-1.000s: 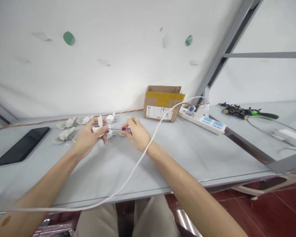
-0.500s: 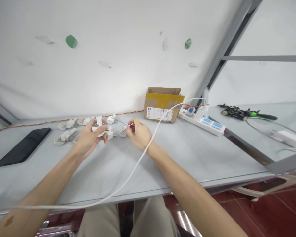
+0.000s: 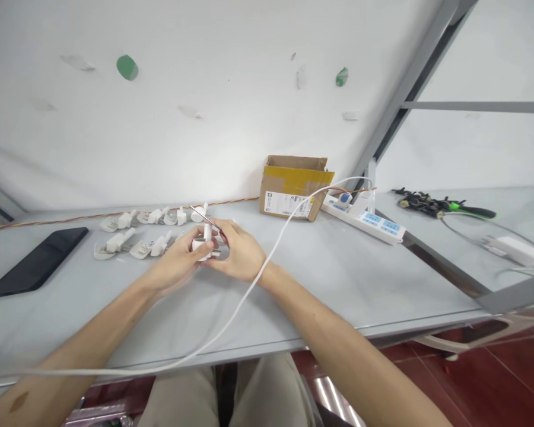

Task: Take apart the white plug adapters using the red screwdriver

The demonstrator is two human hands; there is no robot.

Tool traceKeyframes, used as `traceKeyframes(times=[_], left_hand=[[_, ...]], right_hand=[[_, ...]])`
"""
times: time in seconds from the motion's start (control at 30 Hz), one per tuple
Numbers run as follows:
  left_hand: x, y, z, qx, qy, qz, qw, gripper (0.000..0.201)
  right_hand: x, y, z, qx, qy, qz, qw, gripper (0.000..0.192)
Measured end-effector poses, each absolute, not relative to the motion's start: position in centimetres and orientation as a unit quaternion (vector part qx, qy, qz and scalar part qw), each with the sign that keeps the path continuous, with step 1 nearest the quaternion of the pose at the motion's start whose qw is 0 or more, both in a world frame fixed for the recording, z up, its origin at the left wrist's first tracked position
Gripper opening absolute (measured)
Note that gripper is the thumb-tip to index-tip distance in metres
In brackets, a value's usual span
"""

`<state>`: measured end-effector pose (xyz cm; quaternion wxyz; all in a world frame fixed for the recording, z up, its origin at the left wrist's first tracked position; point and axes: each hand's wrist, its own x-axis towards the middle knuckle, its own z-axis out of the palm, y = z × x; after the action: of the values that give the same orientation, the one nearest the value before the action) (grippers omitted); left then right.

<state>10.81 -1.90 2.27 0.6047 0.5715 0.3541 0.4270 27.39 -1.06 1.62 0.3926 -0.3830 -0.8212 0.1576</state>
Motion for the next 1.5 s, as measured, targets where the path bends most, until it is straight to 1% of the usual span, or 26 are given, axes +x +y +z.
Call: traceKeyframes(times=[0.17, 0.47, 0.67, 0.93, 1.1, 1.3, 1.5], left_hand=[[10.7, -1.8, 2.3, 0.53, 0.296, 0.435, 0.665, 0.04], [10.6, -1.7, 2.4, 0.508, 0.279, 0.428, 0.694, 0.033], [9.9, -1.7, 3.0, 0.535, 0.257, 0.402, 0.697, 0.031], [9.4, -1.5, 3.5, 0.553, 0.258, 0.386, 0.692, 0.035], [9.3, -1.4, 3.3, 0.571, 0.266, 0.374, 0.681, 0.04], [9.1, -1.3, 3.2, 0.574, 0.288, 0.375, 0.669, 0.051], [9.2, -1.3, 3.1, 0.577, 0.285, 0.379, 0.665, 0.046]], right_hand=[[27.6, -1.1, 2.0, -0.372, -0.826, 0.14, 0.399, 0.074], [28.1, -0.8, 2.3, -0.359, -0.836, 0.144, 0.389, 0.075], [28.4, -0.5, 2.4, -0.359, -0.838, 0.143, 0.384, 0.077], [28.8, -0.4, 2.7, -0.357, -0.844, 0.139, 0.375, 0.079], [29.0, -0.2, 2.8, -0.348, -0.853, 0.139, 0.363, 0.08], [29.1, 0.1, 2.4, -0.352, -0.85, 0.124, 0.373, 0.08], [29.1, 0.0, 2.4, -0.355, -0.851, 0.117, 0.368, 0.079]])
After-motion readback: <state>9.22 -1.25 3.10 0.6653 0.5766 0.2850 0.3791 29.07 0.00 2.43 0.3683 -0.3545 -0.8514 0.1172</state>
